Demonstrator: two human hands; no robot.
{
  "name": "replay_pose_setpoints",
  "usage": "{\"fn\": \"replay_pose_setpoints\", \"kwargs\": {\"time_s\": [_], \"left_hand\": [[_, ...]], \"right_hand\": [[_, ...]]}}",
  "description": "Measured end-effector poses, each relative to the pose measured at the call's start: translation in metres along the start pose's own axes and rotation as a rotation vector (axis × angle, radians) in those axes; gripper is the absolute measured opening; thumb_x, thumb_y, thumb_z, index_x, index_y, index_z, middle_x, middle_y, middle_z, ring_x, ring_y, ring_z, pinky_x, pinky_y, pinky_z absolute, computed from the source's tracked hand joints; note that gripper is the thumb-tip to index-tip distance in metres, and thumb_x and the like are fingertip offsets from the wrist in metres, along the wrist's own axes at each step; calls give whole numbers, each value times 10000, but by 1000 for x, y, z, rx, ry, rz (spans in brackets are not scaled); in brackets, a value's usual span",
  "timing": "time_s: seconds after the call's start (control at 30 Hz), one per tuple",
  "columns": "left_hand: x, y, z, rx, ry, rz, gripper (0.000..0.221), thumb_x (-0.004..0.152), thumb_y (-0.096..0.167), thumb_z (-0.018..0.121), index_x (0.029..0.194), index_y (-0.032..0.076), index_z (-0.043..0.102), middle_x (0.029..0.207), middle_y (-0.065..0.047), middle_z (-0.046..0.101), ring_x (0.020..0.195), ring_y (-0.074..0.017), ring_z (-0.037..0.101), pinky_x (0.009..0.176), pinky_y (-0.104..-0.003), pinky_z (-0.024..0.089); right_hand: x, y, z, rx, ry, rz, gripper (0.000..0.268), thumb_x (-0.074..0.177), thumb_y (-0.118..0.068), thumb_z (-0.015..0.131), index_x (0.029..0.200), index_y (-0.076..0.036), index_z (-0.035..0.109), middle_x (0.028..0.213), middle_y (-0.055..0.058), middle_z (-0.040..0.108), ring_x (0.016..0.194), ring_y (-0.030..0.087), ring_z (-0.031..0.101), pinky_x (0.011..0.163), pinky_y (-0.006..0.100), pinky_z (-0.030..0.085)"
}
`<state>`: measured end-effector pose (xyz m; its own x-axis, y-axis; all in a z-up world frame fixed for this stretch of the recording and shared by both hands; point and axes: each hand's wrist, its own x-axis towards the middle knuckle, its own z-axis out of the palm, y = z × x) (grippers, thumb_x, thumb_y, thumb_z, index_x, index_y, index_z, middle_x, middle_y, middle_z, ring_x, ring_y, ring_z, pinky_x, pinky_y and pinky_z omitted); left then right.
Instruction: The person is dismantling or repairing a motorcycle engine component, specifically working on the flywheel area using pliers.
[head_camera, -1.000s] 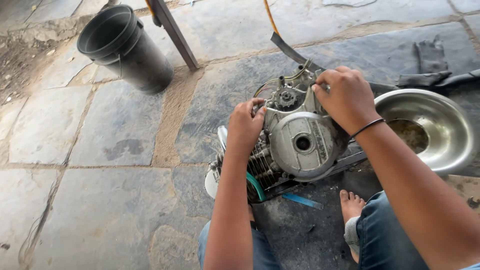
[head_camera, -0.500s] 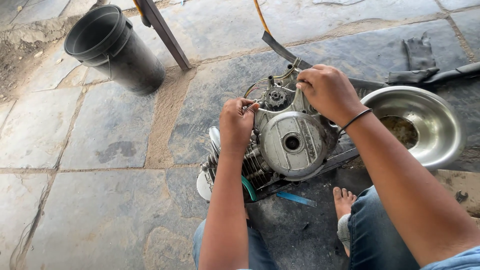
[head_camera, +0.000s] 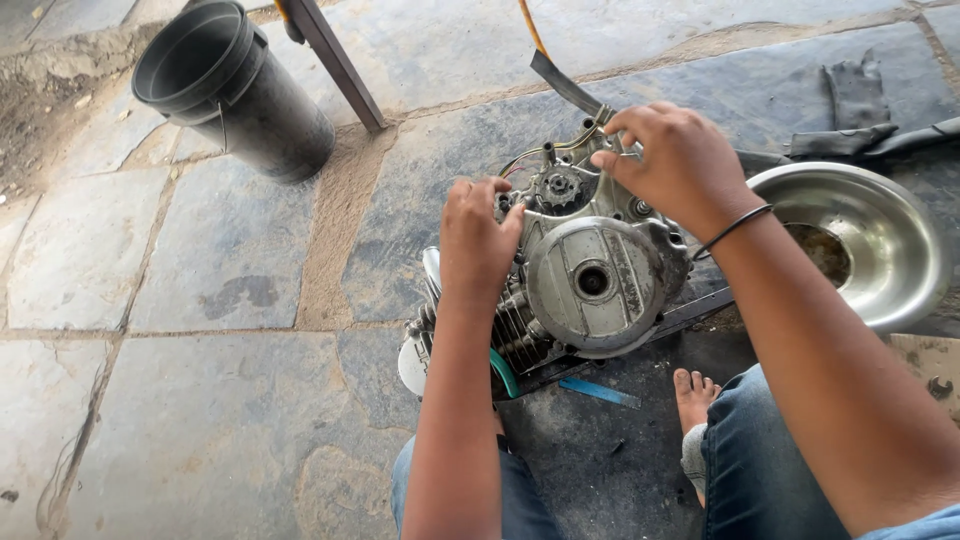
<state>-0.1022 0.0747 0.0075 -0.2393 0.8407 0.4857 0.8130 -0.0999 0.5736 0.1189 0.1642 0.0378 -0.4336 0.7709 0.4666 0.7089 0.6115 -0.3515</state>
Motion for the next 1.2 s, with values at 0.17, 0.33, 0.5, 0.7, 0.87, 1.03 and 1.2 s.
{"fn": "replay_pose_setpoints", "kwargs": {"time_s": [0.17,0.33,0.5,0.7,0.87,1.03,1.2], "left_hand": [[-8,-12,12,62,13,40,156,899,180,764,977,50,729,956,-123,642,912,-306,631,834,-433,505],[-5,-16,11,137,55,87,271,878,275,806,929,32,697,956,-131,652,926,-337,628,839,-446,503],[-2,-15,-4,124,-45,201,402,796,320,842,1011,9,705,946,-155,651,909,-344,642,832,-448,512],[-1,-23,-3,105,-84,210,204,892,174,766,1017,18,727,941,-130,658,855,-317,666,751,-418,537],[8,-10,-10,155,-117,129,291,862,251,831,963,5,713,915,-132,647,808,-312,652,714,-418,531],[5,-20,-11,78,-176,167,260,862,171,784,1076,34,734,943,-119,646,821,-294,656,730,-405,540],[3,-18,-10,64,-132,172,190,894,168,774,1027,40,735,961,-112,648,849,-298,659,728,-405,536]], "right_hand": [[1,13,19,33,-115,107,225,956,-262,708,1049,-62,753,1021,134,740,947,284,707,888,441,558],[0,15,22,77,-58,14,177,919,-113,656,1049,-50,758,1005,140,732,956,277,709,959,428,551],[-3,-4,6,93,-52,98,273,871,-209,760,1054,-8,732,995,199,702,962,383,659,858,481,514],[-8,25,44,143,-5,-134,122,900,-61,649,976,-89,740,1101,108,745,1080,306,697,1001,415,556],[-1,2,13,82,58,-133,251,865,-178,735,1065,-26,735,1025,176,722,986,340,669,877,453,540],[-3,21,22,135,-161,81,168,1009,-173,662,1094,-45,729,1063,144,733,988,280,694,934,431,561],[-4,15,18,200,23,-289,207,902,-50,617,1064,-25,742,1120,152,748,1058,304,697,966,416,543]]}}
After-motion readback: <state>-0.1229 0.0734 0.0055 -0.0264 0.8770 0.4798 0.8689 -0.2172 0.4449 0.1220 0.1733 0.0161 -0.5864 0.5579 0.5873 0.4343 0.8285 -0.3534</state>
